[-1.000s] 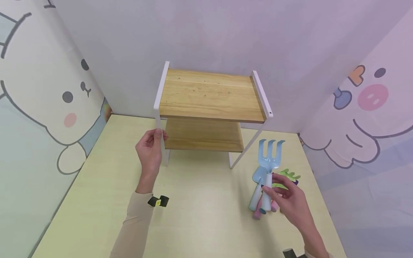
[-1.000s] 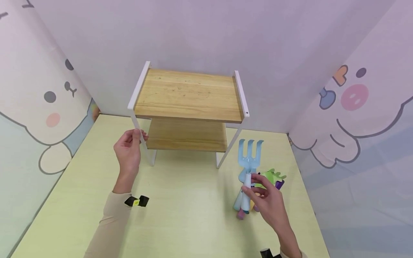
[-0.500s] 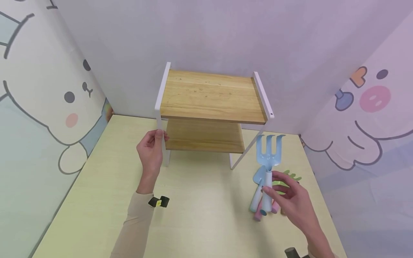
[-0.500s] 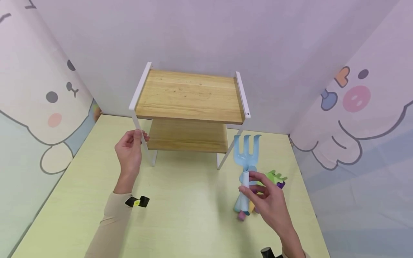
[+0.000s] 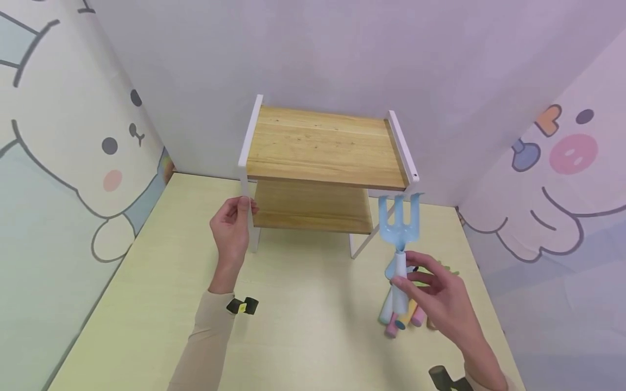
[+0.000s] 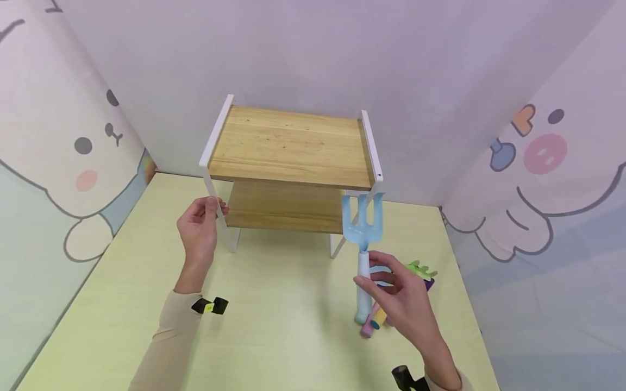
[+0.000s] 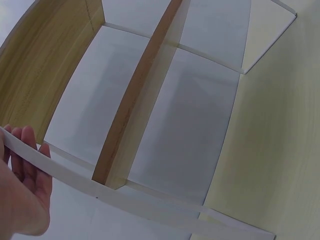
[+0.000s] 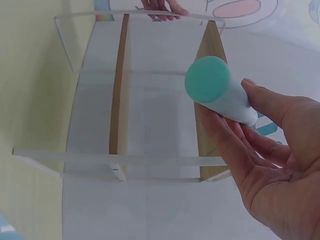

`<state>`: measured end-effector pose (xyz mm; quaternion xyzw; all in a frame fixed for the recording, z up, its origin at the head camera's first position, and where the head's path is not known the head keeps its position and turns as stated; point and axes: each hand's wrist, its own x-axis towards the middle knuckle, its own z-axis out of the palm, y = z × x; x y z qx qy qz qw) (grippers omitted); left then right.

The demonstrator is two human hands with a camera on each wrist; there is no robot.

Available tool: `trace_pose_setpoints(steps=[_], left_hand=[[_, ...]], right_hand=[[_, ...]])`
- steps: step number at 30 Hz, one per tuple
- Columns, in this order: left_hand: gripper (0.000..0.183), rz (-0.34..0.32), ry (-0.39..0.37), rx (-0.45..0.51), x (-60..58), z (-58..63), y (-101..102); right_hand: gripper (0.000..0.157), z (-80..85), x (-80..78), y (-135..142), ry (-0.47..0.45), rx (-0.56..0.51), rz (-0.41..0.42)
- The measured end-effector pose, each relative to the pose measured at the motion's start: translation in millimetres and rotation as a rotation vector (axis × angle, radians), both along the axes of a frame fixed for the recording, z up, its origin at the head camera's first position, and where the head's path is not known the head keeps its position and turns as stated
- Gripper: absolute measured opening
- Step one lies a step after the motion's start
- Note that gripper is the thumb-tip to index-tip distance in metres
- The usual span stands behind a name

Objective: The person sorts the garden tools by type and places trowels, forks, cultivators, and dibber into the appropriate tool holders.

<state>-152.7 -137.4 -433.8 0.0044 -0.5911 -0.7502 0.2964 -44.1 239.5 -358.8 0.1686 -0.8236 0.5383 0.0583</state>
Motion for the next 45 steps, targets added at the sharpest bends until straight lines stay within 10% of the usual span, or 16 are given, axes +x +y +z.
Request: trace_pose_setpoints(steps=[30, 45], left_hand=[[0.028, 0.004, 0.013, -0.001, 1.1, 1.7, 2], [0.028, 0.004, 0.014, -0.02, 0.3, 1.5, 1]], right_hand=[[0.043, 42.6, -42.6, -32, 0.019, 0.038, 0.052], [0.041, 58.8, -60.3, -50, -0.125, 0.019, 0.043]])
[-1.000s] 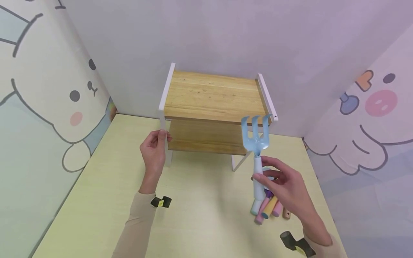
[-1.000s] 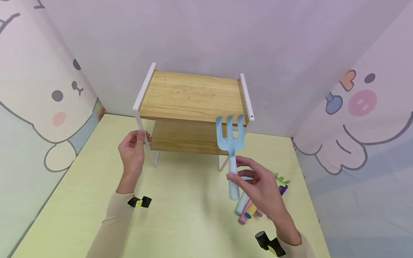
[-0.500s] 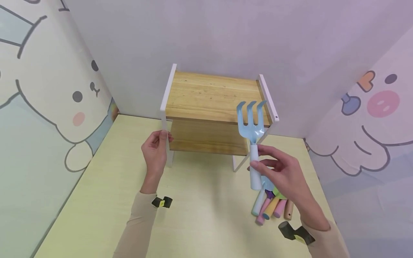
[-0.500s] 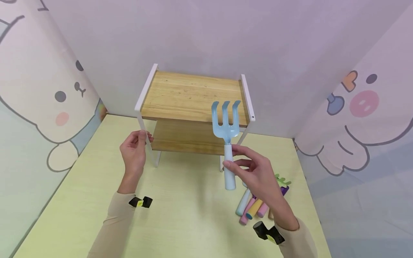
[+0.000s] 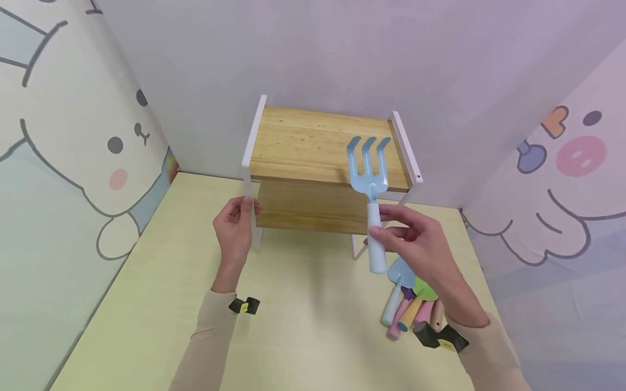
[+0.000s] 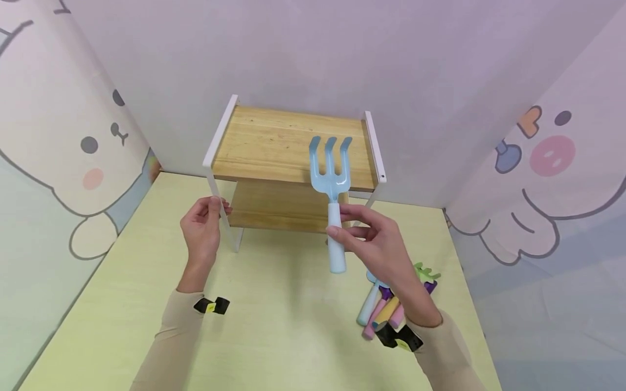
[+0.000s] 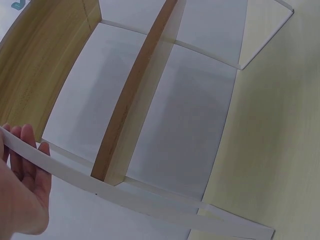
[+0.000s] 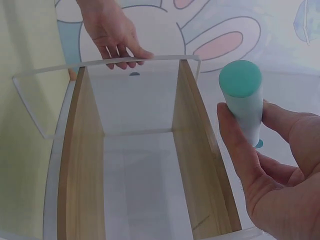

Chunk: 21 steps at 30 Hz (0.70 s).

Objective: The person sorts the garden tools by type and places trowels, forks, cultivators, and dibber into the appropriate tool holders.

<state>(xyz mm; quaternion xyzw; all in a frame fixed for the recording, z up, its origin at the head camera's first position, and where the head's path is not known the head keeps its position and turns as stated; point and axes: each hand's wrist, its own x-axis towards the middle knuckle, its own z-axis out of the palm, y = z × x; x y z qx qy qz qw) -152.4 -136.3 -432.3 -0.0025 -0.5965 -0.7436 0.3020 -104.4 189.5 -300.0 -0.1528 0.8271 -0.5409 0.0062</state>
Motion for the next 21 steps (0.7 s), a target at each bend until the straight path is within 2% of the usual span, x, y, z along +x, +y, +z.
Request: trace_pose_setpoints(steps=[5, 12, 21], left_hand=[[0.027, -0.012, 0.016, 0.023, 1.2, 1.5, -1], [0.028, -0.005, 0.003, -0.01, 0.6, 1.3, -1], [0.027, -0.012, 0.017, 0.01, 0.8, 0.2, -1]], right_hand=[[0.041, 7.2, -6.4, -7, -0.025, -0.04, 0.012], [0.043, 18.8, -16.4, -16, -0.03, -0.017, 0.004], [0.044, 26.8, -30.0, -26, -0.06, -0.017, 0.011]])
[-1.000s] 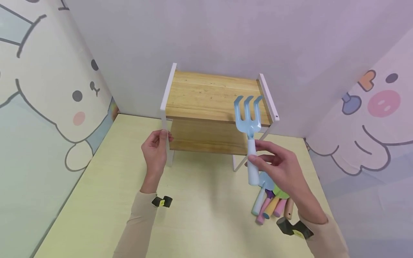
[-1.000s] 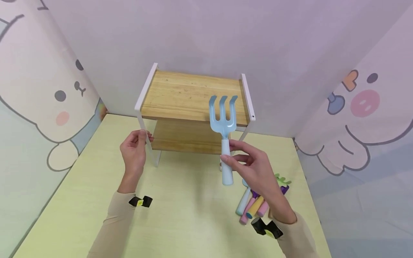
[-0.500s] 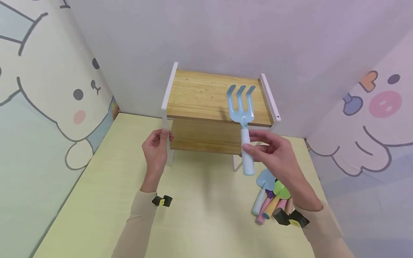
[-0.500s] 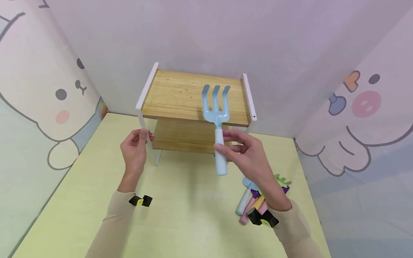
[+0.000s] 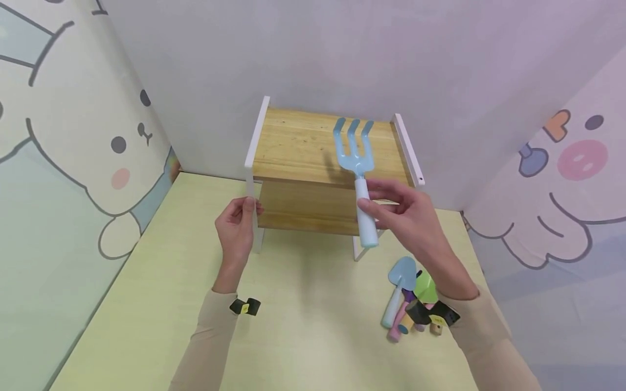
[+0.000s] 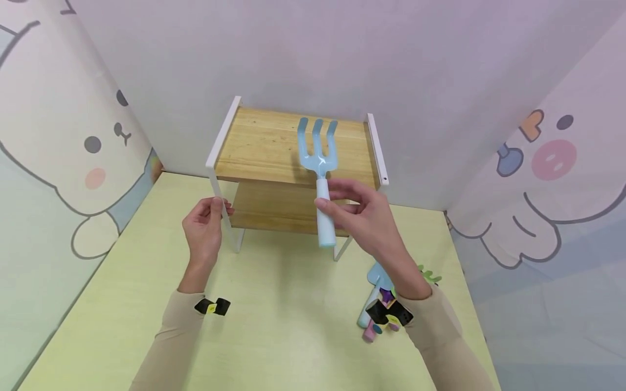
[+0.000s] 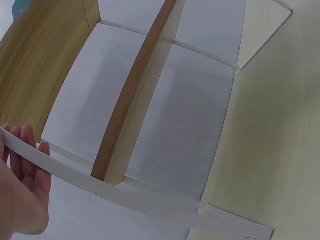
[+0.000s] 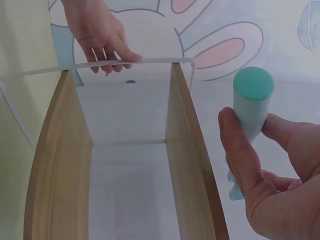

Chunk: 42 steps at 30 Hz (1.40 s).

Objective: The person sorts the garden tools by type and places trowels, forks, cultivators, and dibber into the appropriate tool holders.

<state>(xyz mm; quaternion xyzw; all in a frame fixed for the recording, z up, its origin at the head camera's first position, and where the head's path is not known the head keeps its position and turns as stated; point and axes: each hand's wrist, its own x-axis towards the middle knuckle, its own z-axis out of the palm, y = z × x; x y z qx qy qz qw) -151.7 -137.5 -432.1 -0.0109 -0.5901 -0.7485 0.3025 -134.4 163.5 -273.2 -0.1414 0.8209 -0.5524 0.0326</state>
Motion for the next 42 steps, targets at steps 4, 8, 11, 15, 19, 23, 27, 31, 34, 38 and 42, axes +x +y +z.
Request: trace_pose_setpoints(steps=[4, 8, 11, 15, 19, 23, 27, 31, 34, 38, 42], left_hand=[[0.028, 0.003, -0.007, -0.008, 0.4, -0.5, 0], [0.028, 0.009, -0.012, -0.005, 1.0, -1.0, 0], [0.028, 0.008, -0.005, -0.002, 1.0, -1.0, 0], [0.028, 0.004, 0.008, 0.0, -0.1, -1.0, 1], [0.028, 0.007, 0.016, -0.002, -1.0, -1.1, 1], [0.028, 0.015, 0.016, 0.002, -0.9, -1.6, 1], [0.028, 0.018, 0.024, 0.004, -0.2, -2.1, 0], [0.027, 0.017, 0.025, 0.009, 0.5, -2.5, 0], [0.027, 0.024, 0.015, 0.007, 0.8, -2.0, 0], [0.028, 0.023, 0.008, 0.008, -0.1, -1.1, 2], [0.027, 0.025, 0.009, 0.008, -0.3, -0.3, 3]], right_hand=[[0.044, 1.6, -5.7, -3, -0.004, -0.005, -0.007], [0.044, 4.2, -12.3, -8, -0.013, -0.001, -0.012], [0.046, 7.1, -16.3, -12, -0.022, 0.001, -0.01], [0.047, 10.7, -20.4, -17, -0.032, -0.011, 0.004], [0.046, 13.0, -25.4, -22, -0.028, -0.039, 0.014], [0.046, 14.5, -30.9, -28, -0.04, -0.074, 0.02], [0.045, 15.2, -37.1, -35, -0.057, -0.109, 0.038], [0.044, 16.2, -41.9, -41, -0.061, -0.124, 0.035], [0.044, 17.4, -44.8, -45, -0.052, -0.11, 0.03], [0.043, 19.8, -49.2, -48, -0.045, -0.083, 0.035], [0.043, 20.5, -54.5, -52, -0.062, -0.084, 0.052]])
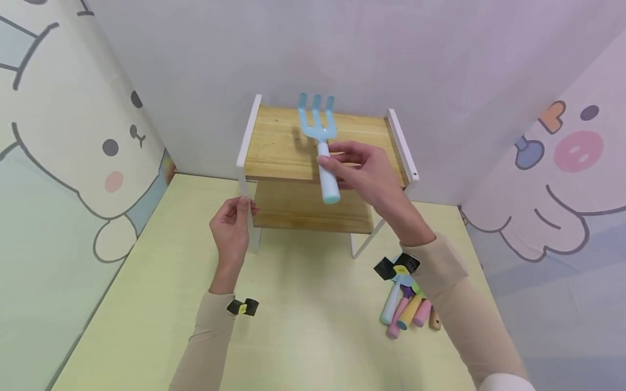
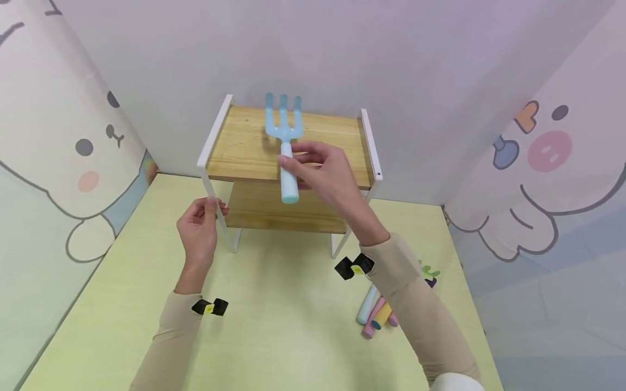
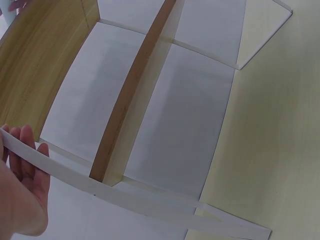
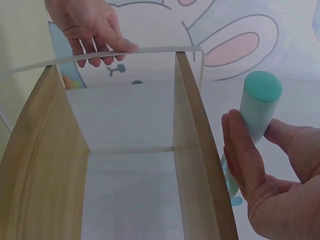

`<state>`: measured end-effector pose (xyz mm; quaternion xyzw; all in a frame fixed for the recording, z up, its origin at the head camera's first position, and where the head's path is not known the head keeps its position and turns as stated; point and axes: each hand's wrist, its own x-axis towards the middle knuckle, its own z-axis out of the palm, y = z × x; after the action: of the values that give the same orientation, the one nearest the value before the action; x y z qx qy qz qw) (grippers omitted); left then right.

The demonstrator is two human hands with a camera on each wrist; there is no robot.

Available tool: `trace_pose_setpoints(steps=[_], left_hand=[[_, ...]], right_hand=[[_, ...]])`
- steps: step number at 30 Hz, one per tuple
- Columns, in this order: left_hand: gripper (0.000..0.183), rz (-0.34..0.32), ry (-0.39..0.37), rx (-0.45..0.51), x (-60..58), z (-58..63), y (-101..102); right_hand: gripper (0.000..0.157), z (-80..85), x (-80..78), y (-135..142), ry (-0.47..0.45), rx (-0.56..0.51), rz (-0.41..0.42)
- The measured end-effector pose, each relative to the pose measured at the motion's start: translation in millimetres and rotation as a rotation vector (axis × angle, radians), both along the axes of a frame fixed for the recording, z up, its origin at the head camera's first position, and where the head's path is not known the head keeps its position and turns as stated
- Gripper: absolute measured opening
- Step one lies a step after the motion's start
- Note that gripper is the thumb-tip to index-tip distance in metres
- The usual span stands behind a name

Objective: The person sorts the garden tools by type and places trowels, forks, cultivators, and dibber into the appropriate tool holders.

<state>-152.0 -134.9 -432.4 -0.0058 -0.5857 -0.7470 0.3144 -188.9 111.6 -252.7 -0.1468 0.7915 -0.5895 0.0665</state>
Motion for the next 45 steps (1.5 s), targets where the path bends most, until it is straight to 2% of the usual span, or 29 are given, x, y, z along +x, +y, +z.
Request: trace_pose_setpoints(steps=[17, 37, 45], left_hand=[[0.027, -0.004, 0.016, -0.004, -0.8, -2.0, 0], [0.027, 0.001, 0.004, 0.005, -0.3, -0.4, 1], [0.027, 0.006, -0.002, 0.006, 0.6, 0.9, 0]], right_hand=[[0.039, -2.1, -19.0, -23, -0.055, -0.018, 0.064], [0.041, 9.2, -32.8, -42, -0.056, 0.121, 0.083], [0.042, 15.3, -35.7, -52, -0.03, 0.186, 0.079]])
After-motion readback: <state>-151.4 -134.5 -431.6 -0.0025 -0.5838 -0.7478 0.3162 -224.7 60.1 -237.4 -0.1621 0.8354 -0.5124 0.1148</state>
